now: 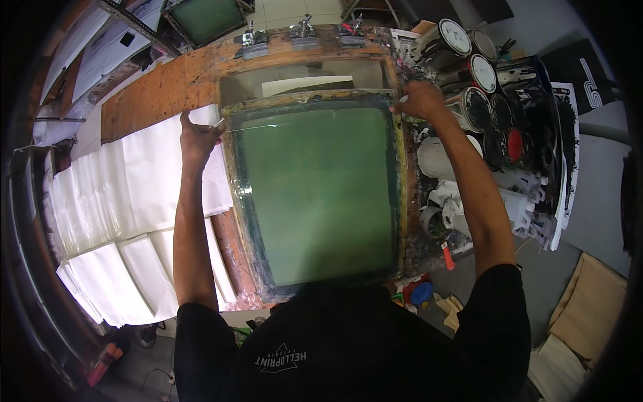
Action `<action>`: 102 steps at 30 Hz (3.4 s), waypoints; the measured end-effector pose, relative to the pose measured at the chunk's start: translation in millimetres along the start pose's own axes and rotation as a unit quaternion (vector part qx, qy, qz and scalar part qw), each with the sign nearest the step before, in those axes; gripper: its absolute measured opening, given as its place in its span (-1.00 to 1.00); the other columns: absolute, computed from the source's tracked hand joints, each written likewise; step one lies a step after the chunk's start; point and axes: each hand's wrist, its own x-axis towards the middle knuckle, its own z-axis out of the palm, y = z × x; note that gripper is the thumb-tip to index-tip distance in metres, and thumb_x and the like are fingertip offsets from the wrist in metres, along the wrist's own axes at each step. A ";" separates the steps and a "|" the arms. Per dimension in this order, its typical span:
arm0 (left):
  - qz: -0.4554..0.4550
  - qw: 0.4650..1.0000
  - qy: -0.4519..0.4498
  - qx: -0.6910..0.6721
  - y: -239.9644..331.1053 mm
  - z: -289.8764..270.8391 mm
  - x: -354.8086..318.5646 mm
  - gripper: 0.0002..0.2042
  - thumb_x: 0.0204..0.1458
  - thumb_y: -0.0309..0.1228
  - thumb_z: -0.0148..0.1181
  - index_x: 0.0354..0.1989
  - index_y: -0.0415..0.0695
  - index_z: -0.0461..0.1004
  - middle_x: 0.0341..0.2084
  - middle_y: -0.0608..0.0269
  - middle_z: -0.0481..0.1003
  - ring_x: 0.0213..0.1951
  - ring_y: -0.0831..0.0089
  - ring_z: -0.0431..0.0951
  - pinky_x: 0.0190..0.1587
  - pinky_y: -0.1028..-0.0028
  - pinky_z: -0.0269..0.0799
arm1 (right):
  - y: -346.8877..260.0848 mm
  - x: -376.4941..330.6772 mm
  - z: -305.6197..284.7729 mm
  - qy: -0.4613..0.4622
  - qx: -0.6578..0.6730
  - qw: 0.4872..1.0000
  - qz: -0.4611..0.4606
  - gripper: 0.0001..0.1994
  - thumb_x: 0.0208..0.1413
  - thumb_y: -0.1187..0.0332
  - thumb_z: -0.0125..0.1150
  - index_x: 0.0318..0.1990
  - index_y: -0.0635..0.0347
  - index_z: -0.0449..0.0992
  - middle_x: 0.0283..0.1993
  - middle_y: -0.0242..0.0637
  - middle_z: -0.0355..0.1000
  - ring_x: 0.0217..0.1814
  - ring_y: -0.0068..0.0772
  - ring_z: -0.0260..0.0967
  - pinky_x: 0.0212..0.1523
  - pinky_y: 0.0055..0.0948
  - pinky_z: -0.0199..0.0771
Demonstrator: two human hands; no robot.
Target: The person handles white fabric pieces, then applies masking tape to the edges of a green screen-printing frame. The person secures the frame onto a workbench using clamps and adjusts the tension.
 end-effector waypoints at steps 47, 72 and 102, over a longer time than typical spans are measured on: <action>0.485 0.778 -0.350 0.195 173.5 322.4 11.6 -0.47 -0.08 -0.20 0.28 0.12 -0.15 0.55 -0.04 -0.06 0.61 0.06 -0.08 0.55 0.23 0.09 0.37 | -37.5 -201.0 49.9 0.466 0.261 0.843 -0.064 -0.72 -0.02 0.42 0.42 -0.13 0.24 0.58 -0.09 -0.13 0.56 -0.10 -0.07 0.55 -0.08 -0.16 0.59; 0.255 0.806 -0.527 0.085 212.5 311.8 24.6 -0.58 -0.35 -0.51 0.43 -0.18 -0.31 0.65 -0.40 0.17 0.69 -0.31 0.43 0.65 -0.12 0.45 0.48 | -36.6 -468.7 287.6 0.409 0.254 0.836 0.264 -0.91 0.26 0.56 0.09 -0.11 0.29 0.43 -0.20 -0.02 0.47 -0.26 0.15 0.47 -0.36 -0.12 0.46; 0.172 0.823 -0.524 0.132 233.6 319.2 23.3 -0.51 -0.30 -0.40 0.32 -0.04 -0.06 0.69 -0.09 0.18 0.66 0.02 0.27 0.57 0.07 0.35 0.45 | -82.2 -95.6 117.7 0.422 0.123 0.888 0.133 -0.56 0.05 0.52 0.22 0.12 0.45 0.40 -0.12 -0.10 0.46 -0.32 -0.18 0.60 -0.38 -0.34 0.68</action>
